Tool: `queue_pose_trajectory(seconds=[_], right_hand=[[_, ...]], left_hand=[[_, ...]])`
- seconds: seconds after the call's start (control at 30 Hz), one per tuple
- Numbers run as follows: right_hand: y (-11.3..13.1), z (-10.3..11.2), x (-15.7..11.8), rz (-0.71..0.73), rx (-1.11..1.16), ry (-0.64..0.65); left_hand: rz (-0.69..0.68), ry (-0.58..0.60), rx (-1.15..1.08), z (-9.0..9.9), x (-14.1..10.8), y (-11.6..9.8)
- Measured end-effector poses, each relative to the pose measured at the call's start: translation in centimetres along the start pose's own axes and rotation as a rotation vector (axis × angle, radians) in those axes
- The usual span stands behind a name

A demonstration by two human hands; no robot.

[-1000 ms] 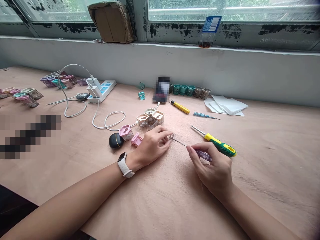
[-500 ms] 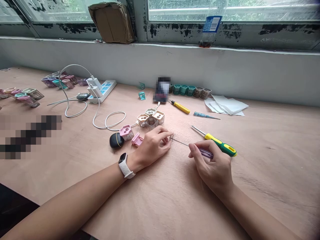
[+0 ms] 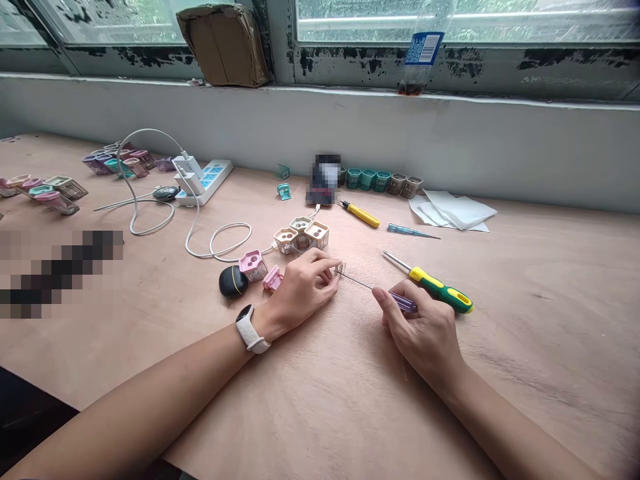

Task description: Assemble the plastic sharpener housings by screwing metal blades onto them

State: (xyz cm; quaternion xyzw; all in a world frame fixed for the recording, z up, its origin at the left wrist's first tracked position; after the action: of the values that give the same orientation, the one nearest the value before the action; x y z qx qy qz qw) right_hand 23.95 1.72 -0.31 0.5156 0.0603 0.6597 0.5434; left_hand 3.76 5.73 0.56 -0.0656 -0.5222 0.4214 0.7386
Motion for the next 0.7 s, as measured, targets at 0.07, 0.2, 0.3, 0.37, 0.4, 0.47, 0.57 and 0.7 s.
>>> queue_pose_trajectory(seconds=[0.07, 0.2, 0.3, 0.37, 0.4, 0.47, 0.57, 0.7], right_hand=[[0.04, -0.03, 0.06, -0.047, 0.021, 0.043], [0.06, -0.02, -0.02, -0.085, 0.111, 0.059], [-0.07, 0.07, -0.03, -0.037, 0.06, 0.003], [-0.21, 0.06, 0.04, -0.037, 0.005, -0.008], [-0.27, 0.02, 0.09, -0.051, -0.011, 0.003], [-0.31, -0.06, 0.17, -0.089, -0.012, 0.036], [-0.11, -0.15, 0.24, -0.075, 0.03, 0.067], [0.02, -0.06, 0.28, 0.025, -0.017, 0.018]], left_hand=[[0.018, -0.009, -0.008, 0.02, -0.06, 0.18], [0.04, -0.01, -0.026, -0.01, -0.15, 0.32], [0.033, -0.001, -0.024, -0.09, -0.15, 0.23], [0.033, 0.0, -0.026, -0.12, -0.14, 0.24], [0.035, -0.001, -0.028, -0.13, -0.14, 0.27], [0.04, -0.009, -0.028, -0.11, -0.13, 0.4], [0.05, -0.023, -0.022, -0.03, -0.1, 0.56], [0.04, -0.016, -0.018, -0.02, -0.06, 0.4]])
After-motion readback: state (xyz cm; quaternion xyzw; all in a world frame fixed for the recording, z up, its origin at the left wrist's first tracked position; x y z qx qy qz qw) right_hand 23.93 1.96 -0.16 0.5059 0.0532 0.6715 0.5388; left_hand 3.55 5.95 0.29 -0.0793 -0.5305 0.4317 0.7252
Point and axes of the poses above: each hand's wrist, its own x-axis towards the middle knuckle, its own z-axis out of the back of the hand, y = z × x, the point moved 4 cm from there along x, towards the middle knuckle, and after that the axes turned 15 degrees about -y, right-handed, at the moved point
